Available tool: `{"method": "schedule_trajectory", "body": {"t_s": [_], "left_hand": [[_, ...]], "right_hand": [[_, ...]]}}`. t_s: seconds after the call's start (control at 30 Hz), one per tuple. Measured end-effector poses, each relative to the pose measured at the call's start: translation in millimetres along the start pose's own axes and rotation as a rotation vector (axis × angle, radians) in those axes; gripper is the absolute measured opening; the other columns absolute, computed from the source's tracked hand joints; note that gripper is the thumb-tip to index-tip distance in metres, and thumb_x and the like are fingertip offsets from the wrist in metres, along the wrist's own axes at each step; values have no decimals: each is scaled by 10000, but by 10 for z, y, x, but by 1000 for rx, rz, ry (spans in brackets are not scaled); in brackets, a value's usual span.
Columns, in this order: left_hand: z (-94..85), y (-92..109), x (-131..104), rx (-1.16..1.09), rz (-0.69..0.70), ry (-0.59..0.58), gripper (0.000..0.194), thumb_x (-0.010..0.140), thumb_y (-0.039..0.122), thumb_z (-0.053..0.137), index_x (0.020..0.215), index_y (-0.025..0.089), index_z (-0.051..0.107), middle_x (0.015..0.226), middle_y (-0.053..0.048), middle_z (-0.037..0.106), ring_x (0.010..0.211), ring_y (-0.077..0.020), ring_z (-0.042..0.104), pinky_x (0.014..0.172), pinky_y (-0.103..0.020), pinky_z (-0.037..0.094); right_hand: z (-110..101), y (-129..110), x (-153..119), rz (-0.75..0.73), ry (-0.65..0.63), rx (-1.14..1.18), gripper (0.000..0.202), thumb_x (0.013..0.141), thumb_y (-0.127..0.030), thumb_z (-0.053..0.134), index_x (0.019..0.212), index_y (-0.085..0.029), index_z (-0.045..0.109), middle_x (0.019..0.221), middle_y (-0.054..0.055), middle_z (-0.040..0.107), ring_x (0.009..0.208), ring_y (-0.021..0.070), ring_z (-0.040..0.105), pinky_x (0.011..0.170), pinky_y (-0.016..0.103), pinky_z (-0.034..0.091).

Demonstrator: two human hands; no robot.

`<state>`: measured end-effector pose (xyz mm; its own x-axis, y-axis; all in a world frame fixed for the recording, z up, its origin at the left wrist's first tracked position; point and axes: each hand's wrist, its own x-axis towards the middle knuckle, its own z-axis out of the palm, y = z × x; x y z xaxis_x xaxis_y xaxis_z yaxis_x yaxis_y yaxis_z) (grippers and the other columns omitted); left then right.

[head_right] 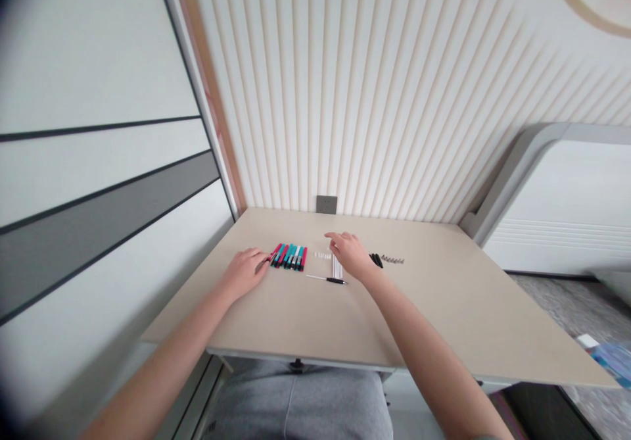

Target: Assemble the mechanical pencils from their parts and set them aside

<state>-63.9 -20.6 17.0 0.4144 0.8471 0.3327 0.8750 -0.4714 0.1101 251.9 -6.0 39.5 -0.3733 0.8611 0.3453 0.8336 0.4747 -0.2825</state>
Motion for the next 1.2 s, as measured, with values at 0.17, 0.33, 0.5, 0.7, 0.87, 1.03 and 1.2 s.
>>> {"method": "schedule_trajectory", "body": {"t_s": [0.17,0.33,0.5,0.7,0.87,1.03,1.2], "left_hand": [[13,6,-3,13,40,-9,226,911,210,462,1042,211,646,957,-67,647,934,-230,589,821,-362,415],[18,2,-13,4,64,-4,213,900,199,486,1052,213,635,964,-63,649,940,-234,589,813,-361,419],[28,-7,-13,-20,60,4,202,902,198,491,1047,208,631,971,-68,649,958,-236,585,814,-360,414],[40,-11,-8,-9,50,14,196,912,204,473,1036,201,625,973,-69,646,952,-231,583,805,-359,405],[26,-6,-15,5,53,2,200,914,208,464,1035,199,624,975,-69,644,955,-232,581,801,-356,408],[20,-4,-19,-17,43,-4,205,911,211,467,1037,206,629,980,-71,644,961,-232,579,803,-353,405],[33,-10,-14,-10,40,-6,207,913,217,465,1041,206,628,973,-71,644,956,-233,580,810,-358,404]], "right_hand": [[-12,-198,295,-91,-120,-86,308,914,-145,504,1202,-215,587,966,56,703,975,190,593,863,295,385],[66,-342,484,-193,-235,-150,266,919,-152,507,1144,-214,635,989,67,710,975,190,613,838,275,392],[117,-378,557,-247,-315,-257,277,902,-128,522,1124,-234,650,986,70,719,974,198,620,841,286,391],[122,-389,589,-293,-372,-378,275,880,-121,530,1090,-240,662,974,73,720,961,212,621,814,295,390],[117,-393,624,-332,-421,-438,264,858,-91,536,1019,-237,685,929,79,711,945,206,620,821,293,376],[121,-396,603,-338,-430,-462,250,864,-121,554,1046,-240,678,936,80,714,970,218,615,819,302,377],[84,-398,558,-343,-413,-455,231,876,-175,583,1080,-246,665,992,74,717,1007,209,605,840,290,372]]}}
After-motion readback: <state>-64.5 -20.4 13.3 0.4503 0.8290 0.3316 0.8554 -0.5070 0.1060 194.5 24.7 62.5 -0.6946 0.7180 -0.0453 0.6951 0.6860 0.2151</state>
